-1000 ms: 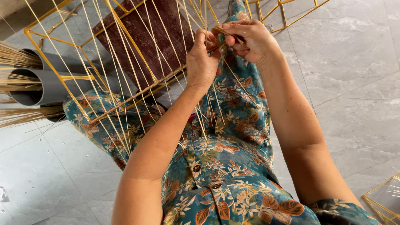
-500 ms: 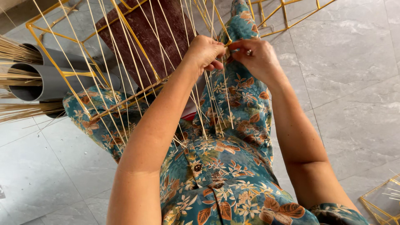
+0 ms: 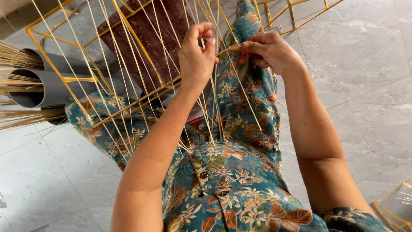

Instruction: The person weaves thin bamboo strips through a yellow metal frame, then uses scissors to trim the excess. They continue weaving additional strips into the frame to build up the structure.

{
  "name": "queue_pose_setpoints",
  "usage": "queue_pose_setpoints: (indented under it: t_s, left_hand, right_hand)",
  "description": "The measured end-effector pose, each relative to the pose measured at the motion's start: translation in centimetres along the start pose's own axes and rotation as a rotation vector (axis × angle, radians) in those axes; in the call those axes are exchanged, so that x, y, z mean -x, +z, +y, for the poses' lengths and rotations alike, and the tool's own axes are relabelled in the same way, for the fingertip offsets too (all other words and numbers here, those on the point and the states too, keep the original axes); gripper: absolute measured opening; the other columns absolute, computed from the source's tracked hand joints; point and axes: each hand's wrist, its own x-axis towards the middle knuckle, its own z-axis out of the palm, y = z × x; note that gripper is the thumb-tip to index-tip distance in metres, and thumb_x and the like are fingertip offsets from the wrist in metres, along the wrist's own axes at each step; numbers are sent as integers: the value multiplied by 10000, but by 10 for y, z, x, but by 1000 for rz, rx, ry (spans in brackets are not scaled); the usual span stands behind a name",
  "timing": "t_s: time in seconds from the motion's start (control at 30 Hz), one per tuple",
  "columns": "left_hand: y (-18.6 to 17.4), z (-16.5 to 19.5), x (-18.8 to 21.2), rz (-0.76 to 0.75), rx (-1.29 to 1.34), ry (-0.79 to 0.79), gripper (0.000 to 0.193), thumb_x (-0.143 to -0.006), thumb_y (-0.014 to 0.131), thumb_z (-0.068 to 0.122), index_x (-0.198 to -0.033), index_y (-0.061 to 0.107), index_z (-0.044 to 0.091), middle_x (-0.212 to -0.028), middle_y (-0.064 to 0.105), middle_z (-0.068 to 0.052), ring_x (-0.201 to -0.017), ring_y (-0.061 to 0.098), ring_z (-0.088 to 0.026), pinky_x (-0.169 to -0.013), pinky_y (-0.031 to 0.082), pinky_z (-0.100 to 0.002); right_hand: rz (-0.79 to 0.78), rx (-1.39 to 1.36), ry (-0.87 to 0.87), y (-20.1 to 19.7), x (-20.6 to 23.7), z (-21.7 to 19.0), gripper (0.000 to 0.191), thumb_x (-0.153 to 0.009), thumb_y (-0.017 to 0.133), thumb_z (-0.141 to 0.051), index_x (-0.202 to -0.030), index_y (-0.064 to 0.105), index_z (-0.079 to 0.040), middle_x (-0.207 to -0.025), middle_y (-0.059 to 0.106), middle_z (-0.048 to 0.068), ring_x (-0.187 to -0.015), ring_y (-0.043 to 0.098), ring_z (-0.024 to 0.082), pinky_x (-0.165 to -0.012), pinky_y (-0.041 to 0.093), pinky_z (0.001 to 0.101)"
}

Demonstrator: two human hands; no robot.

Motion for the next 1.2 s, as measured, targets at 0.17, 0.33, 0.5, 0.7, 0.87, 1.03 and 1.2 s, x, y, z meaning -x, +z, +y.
queue_pose_setpoints:
  t_s: [0.17, 0.33, 0.5, 0.7, 0.87, 1.03, 1.2]
  left_hand:
    - [10, -3, 7, 169, -507, 558, 222, -952, 709, 144, -1170, 673, 131, -954, 795, -75, -768, 769, -194, -685, 625, -325]
    - [13, 16, -12, -149, -419, -47, 500, -926, 701, 179, -1372, 520, 44, -926, 797, -71, -628, 735, -165, -617, 609, -328]
    - [7, 18, -11, -88, -75, -46, 303, -884, 735, 115, -1158, 629, 45, -897, 783, -61, -573, 728, -156, -534, 589, -308]
    - [8, 5, -2, -12, -335, 489, 195, -852, 778, 78, -999, 650, 77, -996, 728, -59, -853, 759, -182, -763, 631, -306]
    - [27, 7, 3, -19, -521, 309, 268, -810, 808, 112, -1037, 680, 48, -1033, 686, -126, -861, 737, -300, -707, 598, -401]
    - [28, 6, -12, -38, -477, 254, 93, -841, 806, 142, -879, 770, 64, -886, 760, -130, -786, 754, -290, -709, 591, -396]
    - [11, 7, -51, -489, -163, -289, 151, -889, 739, 149, -918, 750, 1, -790, 784, -117, -598, 777, -167, -470, 585, -284]
  right_hand:
    - [-11, 94, 81, -7, 2, -2, 274, -1038, 669, -278, -1026, 751, -17, -670, 622, 39, -435, 379, 30, -385, 263, 207]
    - [-135, -73, -3, -16, 9, 0, 282, -1049, 645, -209, -1090, 720, 59, -635, 632, 54, -416, 384, 43, -374, 271, 205]
    - [-163, -519, -74, -10, 6, 4, 285, -1047, 651, -190, -1166, 726, 58, -646, 590, 33, -398, 359, 27, -367, 279, 183]
    - [-58, -390, -64, 10, -11, -10, 273, -1050, 678, -209, -1108, 681, 57, -686, 603, 45, -439, 385, 51, -377, 292, 206]
    - [-6, -325, -83, 12, -10, -20, 367, -1052, 615, -317, -1121, 752, 17, -641, 604, 37, -425, 397, 39, -368, 267, 186]
    - [242, 184, -223, 11, 0, -3, 263, -1042, 663, -271, -1152, 803, -78, -784, 671, 30, -545, 449, 50, -454, 321, 220]
    - [249, 715, -527, 19, 11, 17, 203, -911, 778, -186, -1094, 795, -99, -943, 758, 79, -858, 662, 155, -753, 542, 319]
